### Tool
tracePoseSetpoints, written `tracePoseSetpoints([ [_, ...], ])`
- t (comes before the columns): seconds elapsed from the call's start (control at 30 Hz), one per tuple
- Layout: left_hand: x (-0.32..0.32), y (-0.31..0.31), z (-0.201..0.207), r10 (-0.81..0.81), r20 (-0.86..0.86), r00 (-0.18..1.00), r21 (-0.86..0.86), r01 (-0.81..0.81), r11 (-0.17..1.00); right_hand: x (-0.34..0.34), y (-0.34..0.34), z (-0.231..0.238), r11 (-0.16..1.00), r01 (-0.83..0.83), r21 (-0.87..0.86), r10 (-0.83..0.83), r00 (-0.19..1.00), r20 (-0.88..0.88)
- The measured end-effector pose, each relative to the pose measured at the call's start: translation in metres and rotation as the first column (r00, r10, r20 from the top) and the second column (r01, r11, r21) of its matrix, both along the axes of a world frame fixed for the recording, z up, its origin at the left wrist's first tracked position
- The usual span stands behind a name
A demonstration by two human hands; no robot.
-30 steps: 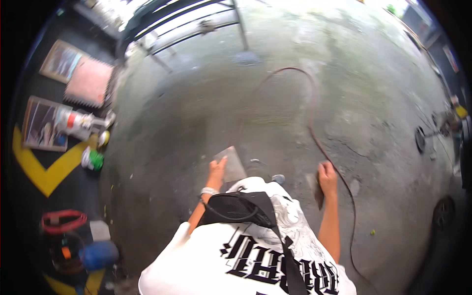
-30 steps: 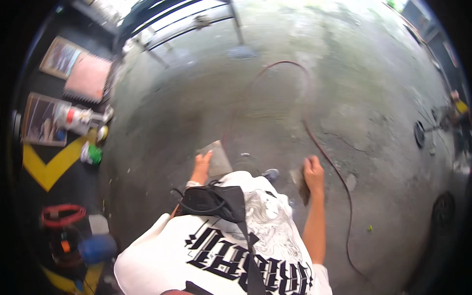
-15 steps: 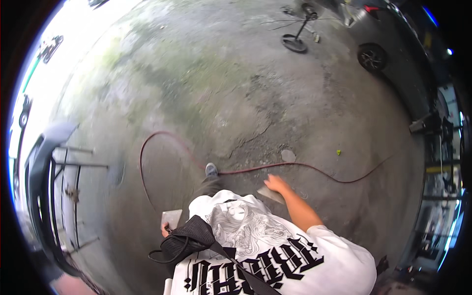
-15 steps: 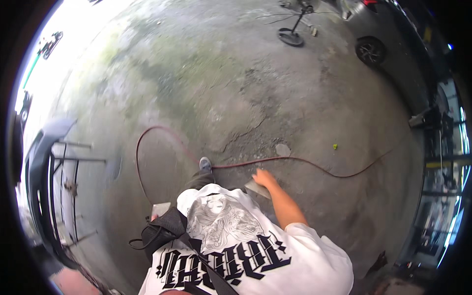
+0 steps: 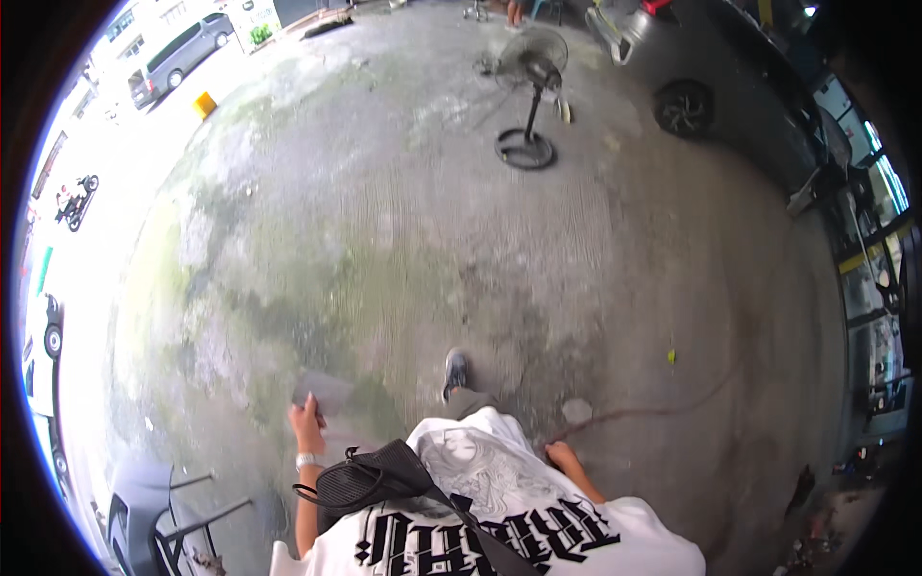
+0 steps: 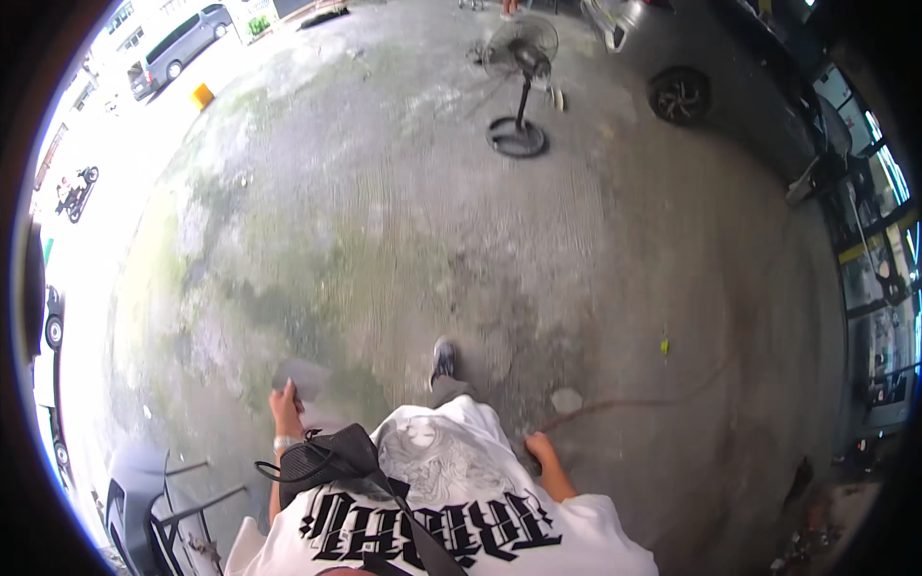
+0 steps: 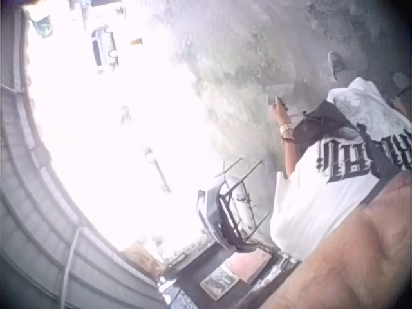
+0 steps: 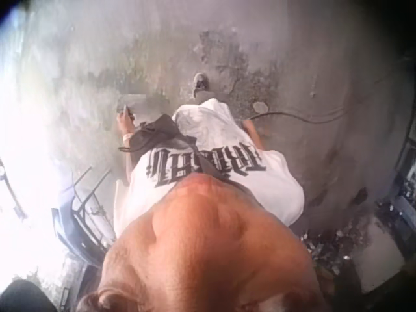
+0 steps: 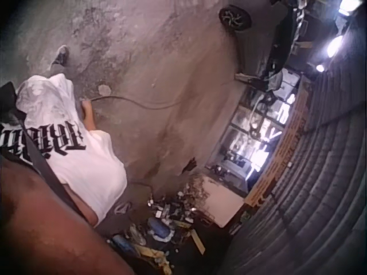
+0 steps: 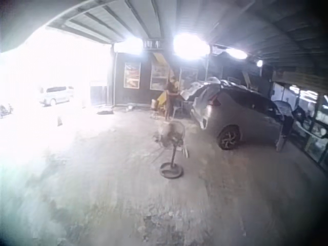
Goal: The person retrieves metal putty spreaders, scoops body filler onto one, adds hardener, and mixes the compound together using both spreaders.
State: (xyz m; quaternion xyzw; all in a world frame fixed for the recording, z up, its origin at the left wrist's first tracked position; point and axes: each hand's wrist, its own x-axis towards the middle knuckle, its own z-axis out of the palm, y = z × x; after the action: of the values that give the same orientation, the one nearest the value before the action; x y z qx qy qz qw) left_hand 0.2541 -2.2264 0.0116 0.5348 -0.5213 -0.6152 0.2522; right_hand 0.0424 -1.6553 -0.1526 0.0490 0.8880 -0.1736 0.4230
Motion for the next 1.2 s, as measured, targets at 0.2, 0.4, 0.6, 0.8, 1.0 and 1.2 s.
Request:
tracePoseSetpoints([
  [0.2,-0.094,-0.039,-0.082,0.126,-0.115,0.985,0.106,-0.114,0.988,-0.272,-0.206,0.06,0.979,-0.203,-0.005,0.197,0.956,-0.216],
  [0.4,-0.236,-0.121,-0.054,0.464,-0.111,0.879,0.358,-0.4,0.844,-0.483,-0.427,0.087,0.879,-0.46,-0.123,0.407,0.86,-0.308],
  [0.6,-0.435,-0.265,-0.058,0.663,-0.094,0.743,0.329,-0.606,0.725,-0.605,-0.541,0.043,0.91,-0.369,-0.189,0.33,0.921,-0.21],
  [0.8,-0.603,-0.417,-0.003,0.468,-0.146,0.872,0.263,-0.422,0.868,-0.71,-0.579,0.024,0.959,-0.224,-0.172,0.208,0.972,-0.107],
  [1.0,-0.762,-0.559,-0.021,0.022,-0.108,0.994,0.188,-0.001,0.982,-0.822,-0.689,0.016,0.973,0.156,-0.171,-0.151,0.988,0.039],
  [1.2,-0.902,-0.671,-0.09,0.035,0.04,0.999,0.159,-0.041,0.986,-1.015,-0.858,0.016,0.986,0.121,-0.112,-0.123,0.992,-0.017],
])
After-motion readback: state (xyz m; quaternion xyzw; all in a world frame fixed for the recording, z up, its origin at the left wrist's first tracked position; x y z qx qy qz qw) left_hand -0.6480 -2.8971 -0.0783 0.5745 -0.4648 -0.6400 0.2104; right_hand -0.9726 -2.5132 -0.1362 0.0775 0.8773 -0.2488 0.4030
